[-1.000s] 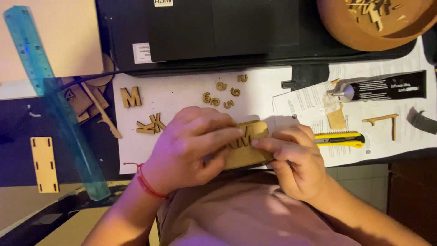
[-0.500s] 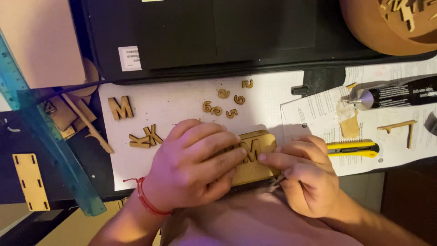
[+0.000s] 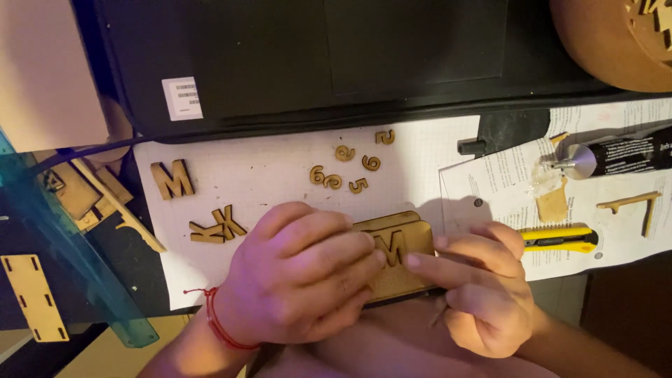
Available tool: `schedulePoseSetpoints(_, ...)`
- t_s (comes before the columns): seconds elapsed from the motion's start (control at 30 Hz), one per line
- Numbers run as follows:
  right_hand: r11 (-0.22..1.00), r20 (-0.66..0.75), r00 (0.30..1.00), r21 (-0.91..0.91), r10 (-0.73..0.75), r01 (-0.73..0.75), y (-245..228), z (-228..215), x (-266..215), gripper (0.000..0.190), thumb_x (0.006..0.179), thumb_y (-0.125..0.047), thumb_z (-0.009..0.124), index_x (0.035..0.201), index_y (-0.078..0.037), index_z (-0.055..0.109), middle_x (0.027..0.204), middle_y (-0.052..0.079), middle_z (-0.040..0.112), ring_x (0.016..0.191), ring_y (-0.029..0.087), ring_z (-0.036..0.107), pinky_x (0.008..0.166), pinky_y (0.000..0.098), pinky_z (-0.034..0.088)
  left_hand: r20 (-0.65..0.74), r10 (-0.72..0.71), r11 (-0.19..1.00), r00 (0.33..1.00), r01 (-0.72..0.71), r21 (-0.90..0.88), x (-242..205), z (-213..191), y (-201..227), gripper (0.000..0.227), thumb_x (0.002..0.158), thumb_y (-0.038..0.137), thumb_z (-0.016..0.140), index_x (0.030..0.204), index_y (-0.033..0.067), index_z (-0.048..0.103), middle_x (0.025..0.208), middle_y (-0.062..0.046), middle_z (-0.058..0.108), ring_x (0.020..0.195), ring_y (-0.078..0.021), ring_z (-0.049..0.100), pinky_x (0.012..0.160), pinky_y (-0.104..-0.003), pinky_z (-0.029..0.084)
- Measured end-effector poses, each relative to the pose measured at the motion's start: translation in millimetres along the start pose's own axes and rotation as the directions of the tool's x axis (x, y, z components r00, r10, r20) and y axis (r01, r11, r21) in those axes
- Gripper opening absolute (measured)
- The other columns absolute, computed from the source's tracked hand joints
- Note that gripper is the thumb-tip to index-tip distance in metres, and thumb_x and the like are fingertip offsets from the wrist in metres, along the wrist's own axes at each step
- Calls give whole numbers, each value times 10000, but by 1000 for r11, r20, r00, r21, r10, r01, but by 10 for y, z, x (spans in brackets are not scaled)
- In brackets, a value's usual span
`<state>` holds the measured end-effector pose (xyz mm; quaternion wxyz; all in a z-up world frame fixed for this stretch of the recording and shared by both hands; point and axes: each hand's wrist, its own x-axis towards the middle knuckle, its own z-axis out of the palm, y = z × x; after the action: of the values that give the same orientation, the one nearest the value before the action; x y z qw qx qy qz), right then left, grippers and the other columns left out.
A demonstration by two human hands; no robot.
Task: The person assembles wooden letters and numbers onto a rectangular wooden base. They apply glue to the back of each piece using a small stick and press the letters into place on the board.
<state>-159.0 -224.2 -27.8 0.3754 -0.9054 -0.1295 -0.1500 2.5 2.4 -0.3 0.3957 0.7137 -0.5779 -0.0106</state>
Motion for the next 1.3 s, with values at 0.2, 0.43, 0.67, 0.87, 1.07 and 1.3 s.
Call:
schedulePoseSetpoints(0.2, 999, -85, 996, -35, 14, -17, -74, 106, 94, 213, 982, -293, 380, 808, -170, 391, 934, 69, 763, 921, 266, 700, 1165, 474, 130, -3, 25, 999, 1000, -25, 42, 2, 24, 0, 226, 978, 234, 582, 1075, 96, 733, 1147, -15, 633, 997, -242, 644, 794, -391, 464)
schedulePoseSetpoints(0.43, 999, -72, 997, -35, 36, -39, -86, 103, 109, 170, 979, -262, 395, 827, -190, 375, 945, 30, 762, 936, 248, 693, 1176, 491, 104, -6, 16, 998, 1000, -16, 62, 21, 14, 4, 186, 994, 224, 573, 1039, 124, 722, 1149, -6, 622, 1004, -238, 643, 784, -385, 478)
schedulePoseSetpoints(0.67, 999, -70, 997, -3, 36, -36, -74, 92, 118, 138, 1001, -279, 393, 892, -194, 381, 942, 31, 764, 930, 228, 692, 1189, 487, 111, 13, 7, 999, 1000, -7, 46, 28, 18, -1, 175, 997, 228, 601, 1052, 113, 721, 1141, -10, 632, 997, -248, 642, 777, -385, 471)
schedulePoseSetpoints(0.87, 999, -84, 996, -8, 34, -35, -75, 101, 119, 196, 1003, -288, 362, 838, -181, 366, 926, 28, 763, 912, 228, 681, 1189, 476, 120, 11, 22, 999, 1000, -22, 35, 27, 15, -14, 184, 1001, 242, 613, 1040, 104, 727, 1138, -23, 640, 972, -244, 633, 764, -376, 473)
schedulePoseSetpoints(1.07, 999, -153, 988, -24, 35, -39, -108, 157, 139, 184, 1017, -285, 356, 866, -181, 374, 894, 31, 756, 894, 225, 662, 1192, 477, 150, -4, 19, 999, 1000, -19, 39, 14, 26, -6, 182, 995, 245, 623, 1024, 107, 737, 1129, -18, 648, 984, -235, 628, 769, -371, 481)
schedulePoseSetpoints(1.3, 996, -214, 973, 13, 90, -90, -163, 159, 65, 222, 846, -122, 448, 699, -166, 288, 848, 31, 741, 877, 242, 633, 1175, 503, 199, -25, 103, 992, 994, -101, 72, 15, -11, -20, 204, 1028, 249, 546, 1090, 147, 712, 1157, -1, 666, 1018, -203, 640, 777, -340, 511)
